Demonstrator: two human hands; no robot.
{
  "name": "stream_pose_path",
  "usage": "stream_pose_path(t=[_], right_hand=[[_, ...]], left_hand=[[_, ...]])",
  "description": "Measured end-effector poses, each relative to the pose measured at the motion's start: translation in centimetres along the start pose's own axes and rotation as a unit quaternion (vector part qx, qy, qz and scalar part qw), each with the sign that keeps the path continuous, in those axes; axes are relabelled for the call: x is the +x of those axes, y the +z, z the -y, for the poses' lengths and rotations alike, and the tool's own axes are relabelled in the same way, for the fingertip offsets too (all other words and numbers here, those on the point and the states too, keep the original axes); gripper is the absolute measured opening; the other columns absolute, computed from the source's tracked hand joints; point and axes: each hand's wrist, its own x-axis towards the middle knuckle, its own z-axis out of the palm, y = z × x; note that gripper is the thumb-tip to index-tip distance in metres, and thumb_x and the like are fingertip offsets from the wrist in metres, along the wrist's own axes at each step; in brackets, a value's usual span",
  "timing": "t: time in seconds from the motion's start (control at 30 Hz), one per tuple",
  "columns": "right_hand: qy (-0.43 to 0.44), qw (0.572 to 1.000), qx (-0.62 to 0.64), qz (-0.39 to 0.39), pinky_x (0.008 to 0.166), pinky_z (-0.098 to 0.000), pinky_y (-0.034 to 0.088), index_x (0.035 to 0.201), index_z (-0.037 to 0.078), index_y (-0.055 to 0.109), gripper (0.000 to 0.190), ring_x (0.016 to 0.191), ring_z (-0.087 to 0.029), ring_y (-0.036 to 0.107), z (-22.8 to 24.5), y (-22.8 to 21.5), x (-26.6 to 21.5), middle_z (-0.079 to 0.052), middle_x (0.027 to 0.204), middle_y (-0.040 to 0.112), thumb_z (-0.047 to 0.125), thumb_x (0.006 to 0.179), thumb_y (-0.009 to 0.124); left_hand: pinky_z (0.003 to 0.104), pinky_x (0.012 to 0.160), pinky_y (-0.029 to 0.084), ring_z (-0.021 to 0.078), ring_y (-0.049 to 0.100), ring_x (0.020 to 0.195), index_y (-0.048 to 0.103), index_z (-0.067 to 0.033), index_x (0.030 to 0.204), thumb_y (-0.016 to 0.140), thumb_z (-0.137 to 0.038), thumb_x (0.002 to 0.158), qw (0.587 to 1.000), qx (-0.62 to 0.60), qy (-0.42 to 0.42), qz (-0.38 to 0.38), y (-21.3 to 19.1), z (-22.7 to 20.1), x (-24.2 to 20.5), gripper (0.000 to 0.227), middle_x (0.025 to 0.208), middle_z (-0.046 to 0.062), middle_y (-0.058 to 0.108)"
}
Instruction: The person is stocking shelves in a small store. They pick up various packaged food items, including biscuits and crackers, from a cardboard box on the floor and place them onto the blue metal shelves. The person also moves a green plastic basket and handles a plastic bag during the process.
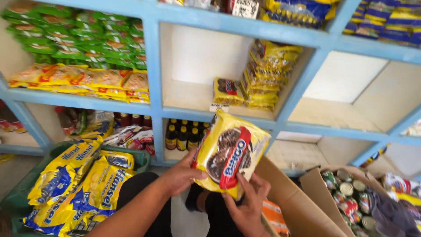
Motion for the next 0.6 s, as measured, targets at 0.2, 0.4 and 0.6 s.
stream_pose_path(t=[0.2,0.4,0.6], right_hand=[[-0.022,0.984,0.160,-0.080,0.107,-0.0372,0.048,0.128,0.005,0.066,0.060,0.127,-0.028,0.055,-3.3,1.2,-2.5,-0.014,0.134,0.040,-0.004,0.071,0.082],[-0.013,0.987,0.083,-0.135,0.114,-0.0387,0.046,0.124,0.007,0.071,0.051,0.131,-0.028,0.053,-4.5,0.6,-1.1,-0.012,0.135,0.039,-0.005,0.076,0.080],[-0.065,0.995,-0.039,-0.062,0.102,-0.0343,0.048,0.126,0.012,0.072,0.051,0.124,-0.028,0.049,-5.0,0.2,4.9,-0.011,0.131,0.044,-0.003,0.078,0.083]], left_hand=[[0.038,0.111,0.045,0.0205,0.055,0.133,0.028,-0.0109,0.159,0.073,-0.003,0.077,0.997,0.079,-0.021,0.016,1.5,0.6,-0.3,0.094,0.148,0.010,0.054],[0.035,0.109,0.048,0.0188,0.057,0.129,0.033,-0.0044,0.160,0.076,-0.011,0.086,0.990,0.135,0.026,0.019,1.1,0.7,1.2,0.085,0.143,0.010,0.058],[0.036,0.079,0.059,0.0256,0.066,0.103,0.032,-0.0050,0.158,0.073,-0.019,0.093,0.979,0.203,0.018,-0.009,-0.5,-0.9,4.9,0.078,0.127,0.017,0.063]])
